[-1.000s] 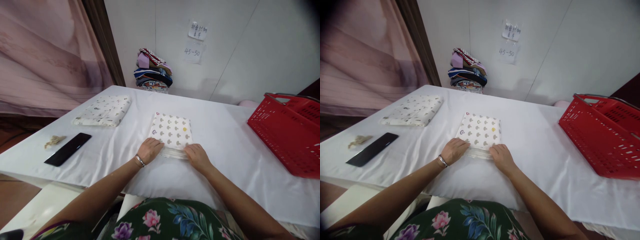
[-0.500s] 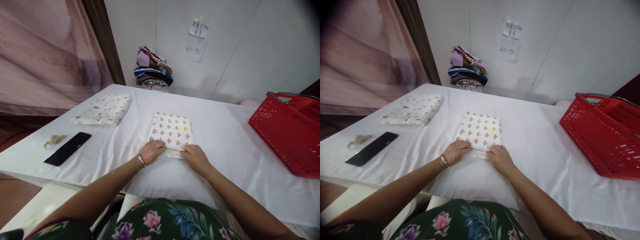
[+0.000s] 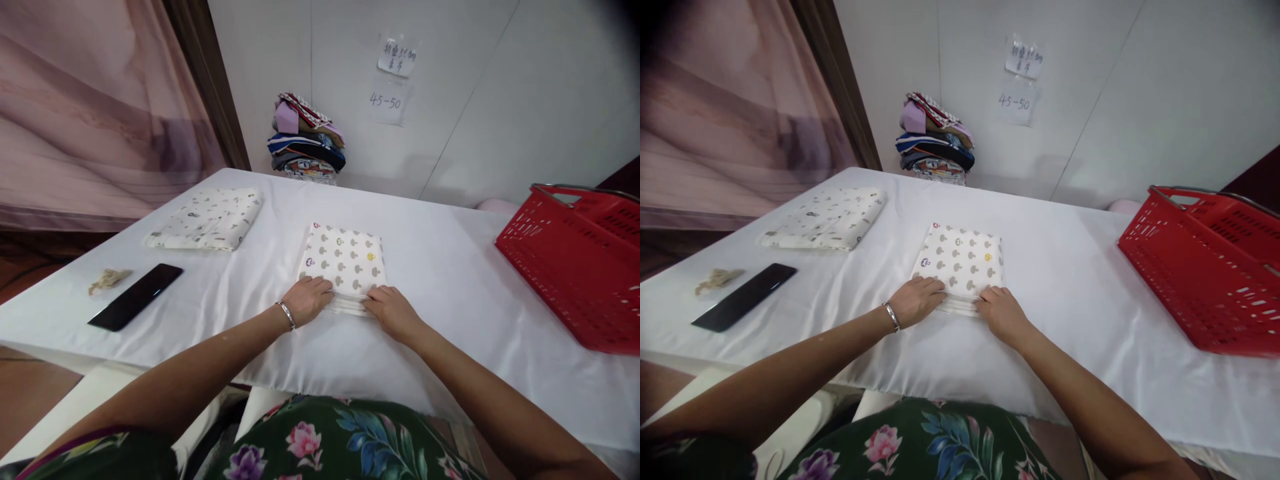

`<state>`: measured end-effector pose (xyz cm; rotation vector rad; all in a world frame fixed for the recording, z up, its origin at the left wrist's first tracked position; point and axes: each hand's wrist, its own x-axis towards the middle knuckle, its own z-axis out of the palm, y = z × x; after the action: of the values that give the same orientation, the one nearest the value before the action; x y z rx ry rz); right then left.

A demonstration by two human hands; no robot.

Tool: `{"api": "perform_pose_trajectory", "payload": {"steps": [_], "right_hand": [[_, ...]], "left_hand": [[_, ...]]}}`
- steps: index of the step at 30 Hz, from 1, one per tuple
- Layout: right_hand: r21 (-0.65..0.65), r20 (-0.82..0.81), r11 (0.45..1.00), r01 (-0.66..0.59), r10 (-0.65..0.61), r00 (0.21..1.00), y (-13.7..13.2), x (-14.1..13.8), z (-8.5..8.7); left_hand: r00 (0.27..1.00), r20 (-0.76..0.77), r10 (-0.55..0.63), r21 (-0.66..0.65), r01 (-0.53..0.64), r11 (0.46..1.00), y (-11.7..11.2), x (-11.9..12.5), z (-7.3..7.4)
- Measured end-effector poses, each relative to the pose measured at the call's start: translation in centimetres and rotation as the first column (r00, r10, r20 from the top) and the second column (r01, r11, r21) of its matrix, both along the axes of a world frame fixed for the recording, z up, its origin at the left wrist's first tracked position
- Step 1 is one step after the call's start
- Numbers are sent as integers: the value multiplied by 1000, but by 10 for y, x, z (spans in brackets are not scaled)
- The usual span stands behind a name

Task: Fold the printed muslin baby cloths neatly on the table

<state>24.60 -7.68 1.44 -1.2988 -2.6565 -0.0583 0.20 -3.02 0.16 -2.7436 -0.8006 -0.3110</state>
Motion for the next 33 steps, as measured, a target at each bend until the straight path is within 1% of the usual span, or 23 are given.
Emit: {"api": "perform_pose_trajectory", "payload": {"steps": [5,7,9,13,16,18,21,24,26,29,33], "right_hand": [[-76,9,997,3,-2,1000,-1,0,8],[-89,-3,996,16,-16,1000,-3,0,10],[-82,-20,996,40,-42,999,-5,0,11],[8,-39,995,98,-98,994,-8,-5,5],[108,-33,987,120,-117,993,-8,-10,-4],[162,-34,979,120,-116,993,-8,-13,-9],[215,-65,974,68,-56,996,-9,-11,-14],[239,-129,971,-5,37,991,-10,-5,-16],[238,-160,971,-26,66,985,-10,-1,-17],[212,-186,977,-21,62,981,-9,2,-18],[180,-195,983,19,17,981,-9,-3,-16]], "left_hand": [[999,-35,3,3,-3,1000,0,8,6],[1000,9,3,13,-3,1000,0,9,8],[995,103,-6,8,5,1000,0,7,11],[959,284,-10,-53,26,998,-3,2,14],[917,396,46,-104,-5,995,-6,1,14],[895,438,85,-130,-31,991,-6,0,13],[889,445,106,-122,-57,991,-6,-2,9],[918,389,70,-65,-48,997,-7,-3,4],[940,339,45,-36,-35,999,-9,-3,2],[946,322,42,-19,-38,999,-11,-2,0],[905,416,88,-61,-69,996,-11,1,1]]}}
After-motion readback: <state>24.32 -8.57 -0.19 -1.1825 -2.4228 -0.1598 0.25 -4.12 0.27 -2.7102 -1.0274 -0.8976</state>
